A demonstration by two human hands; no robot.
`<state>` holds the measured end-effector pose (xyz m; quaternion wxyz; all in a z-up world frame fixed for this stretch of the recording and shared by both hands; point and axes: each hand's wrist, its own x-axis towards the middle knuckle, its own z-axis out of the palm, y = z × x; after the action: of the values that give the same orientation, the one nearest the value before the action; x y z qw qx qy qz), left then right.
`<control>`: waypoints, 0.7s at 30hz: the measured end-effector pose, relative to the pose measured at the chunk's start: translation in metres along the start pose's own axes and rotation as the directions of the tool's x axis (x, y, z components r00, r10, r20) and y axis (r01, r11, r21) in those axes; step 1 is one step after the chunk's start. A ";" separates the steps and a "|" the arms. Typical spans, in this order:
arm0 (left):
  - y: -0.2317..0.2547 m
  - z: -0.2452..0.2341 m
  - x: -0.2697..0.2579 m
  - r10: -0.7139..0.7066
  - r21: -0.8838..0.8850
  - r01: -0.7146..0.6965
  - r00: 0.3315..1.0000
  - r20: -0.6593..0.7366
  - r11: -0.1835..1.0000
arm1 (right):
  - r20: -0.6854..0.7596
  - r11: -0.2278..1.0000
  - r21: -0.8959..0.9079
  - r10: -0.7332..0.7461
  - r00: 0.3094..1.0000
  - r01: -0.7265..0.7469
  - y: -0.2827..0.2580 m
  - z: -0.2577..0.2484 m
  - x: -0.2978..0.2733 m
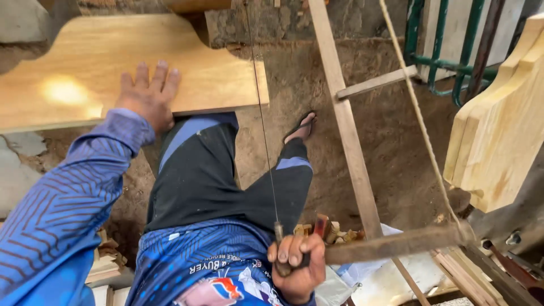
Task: The person uses a bow saw to cut a curved wooden piece placed on a makeshift wooden stand. They hold the wood with one hand and operate the saw with the other, making steady cuts along the marked curve. The person adjusts the wood's position between cuts to continue shaping it.
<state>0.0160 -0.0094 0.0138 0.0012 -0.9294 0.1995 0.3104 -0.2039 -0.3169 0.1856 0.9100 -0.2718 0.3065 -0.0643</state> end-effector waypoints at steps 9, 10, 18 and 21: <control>0.010 0.019 -0.013 -0.033 -0.053 0.030 0.998 -0.050 0.998 | -0.200 0.989 -0.011 0.142 0.969 -0.147 0.049 0.032 0.126; 0.009 0.015 -0.012 -0.046 -0.052 0.042 0.996 -0.076 0.998 | -0.069 0.981 0.083 0.181 0.981 -0.175 0.045 0.028 0.113; -0.004 0.018 0.004 0.023 -0.010 -0.024 0.998 -0.057 1.000 | -0.088 0.999 -0.016 0.040 0.995 -0.041 -0.003 0.016 0.026; 0.005 0.024 -0.016 0.010 -0.057 -0.012 0.999 -0.036 0.998 | -0.196 0.989 0.022 0.151 0.969 -0.149 0.044 0.015 0.110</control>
<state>-0.0115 -0.0051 0.0048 -0.0306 -0.9334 0.1957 0.2992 -0.1090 -0.3034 0.1147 0.8785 -0.2370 0.4143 -0.0230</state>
